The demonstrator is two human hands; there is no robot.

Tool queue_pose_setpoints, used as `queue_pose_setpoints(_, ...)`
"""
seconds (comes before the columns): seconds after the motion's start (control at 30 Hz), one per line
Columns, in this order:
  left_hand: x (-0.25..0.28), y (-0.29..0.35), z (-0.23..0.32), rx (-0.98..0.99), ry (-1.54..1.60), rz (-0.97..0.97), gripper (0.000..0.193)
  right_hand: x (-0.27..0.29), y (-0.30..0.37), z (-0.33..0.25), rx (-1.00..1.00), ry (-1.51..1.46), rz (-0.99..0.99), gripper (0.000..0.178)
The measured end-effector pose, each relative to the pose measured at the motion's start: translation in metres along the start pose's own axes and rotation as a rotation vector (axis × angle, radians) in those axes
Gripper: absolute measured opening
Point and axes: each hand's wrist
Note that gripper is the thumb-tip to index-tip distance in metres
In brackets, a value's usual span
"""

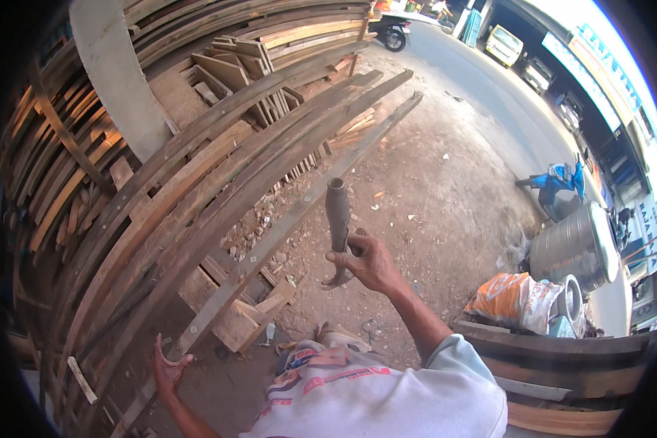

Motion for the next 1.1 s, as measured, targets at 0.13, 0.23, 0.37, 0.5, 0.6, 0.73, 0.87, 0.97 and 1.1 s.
queue_pose_setpoints(0.13, -0.008, -0.009, 0.011, 0.108, -0.013, -0.110, 0.100, -0.029, -0.029, 0.019, 0.203, -0.530, 0.206, 0.033)
queue_pose_setpoints(0.23, -0.004, -0.011, 0.015, 0.117, -0.041, -0.135, 0.095, -0.057, -0.043, 0.011, 0.069, -0.856, 0.145, 0.025)
queue_pose_setpoints(0.37, -0.006, 0.002, 0.000, 0.207, 0.136, -0.141, 0.091, -0.097, -0.051, -0.006, 0.024, -0.678, -0.021, 0.027)
queue_pose_setpoints(0.5, -0.001, -0.012, 0.009, 0.159, -0.070, -0.141, 0.085, -0.117, -0.059, -0.023, 0.379, -0.836, -0.235, 0.036)
queue_pose_setpoints(0.6, -0.005, -0.016, 0.000, 0.146, -0.150, -0.132, 0.089, -0.102, -0.066, -0.056, 0.579, -0.820, -0.328, 0.040)
queue_pose_setpoints(0.73, -0.010, -0.006, -0.006, 0.148, -0.118, -0.109, 0.090, -0.123, -0.083, -0.079, 0.577, -0.602, -0.400, 0.034)
queue_pose_setpoints(0.87, -0.014, -0.006, -0.008, 0.131, -0.091, -0.073, 0.088, -0.155, -0.084, -0.079, 0.441, -0.339, -0.510, 0.030)
queue_pose_setpoints(0.97, -0.014, -0.009, -0.011, 0.155, -0.057, -0.099, 0.089, -0.182, -0.079, -0.077, 0.420, -0.021, -0.547, 0.034)
queue_pose_setpoints(1.1, -0.014, -0.009, -0.012, 0.171, -0.038, -0.119, 0.091, -0.206, -0.066, -0.086, 0.457, 0.205, -0.587, 0.038)
Point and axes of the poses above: each hand's wrist, its own y-axis away from the middle knuckle, its own x-axis out of the back of the hand, z = x × y, and after that the axes turned 5 degrees about -z, right-handed
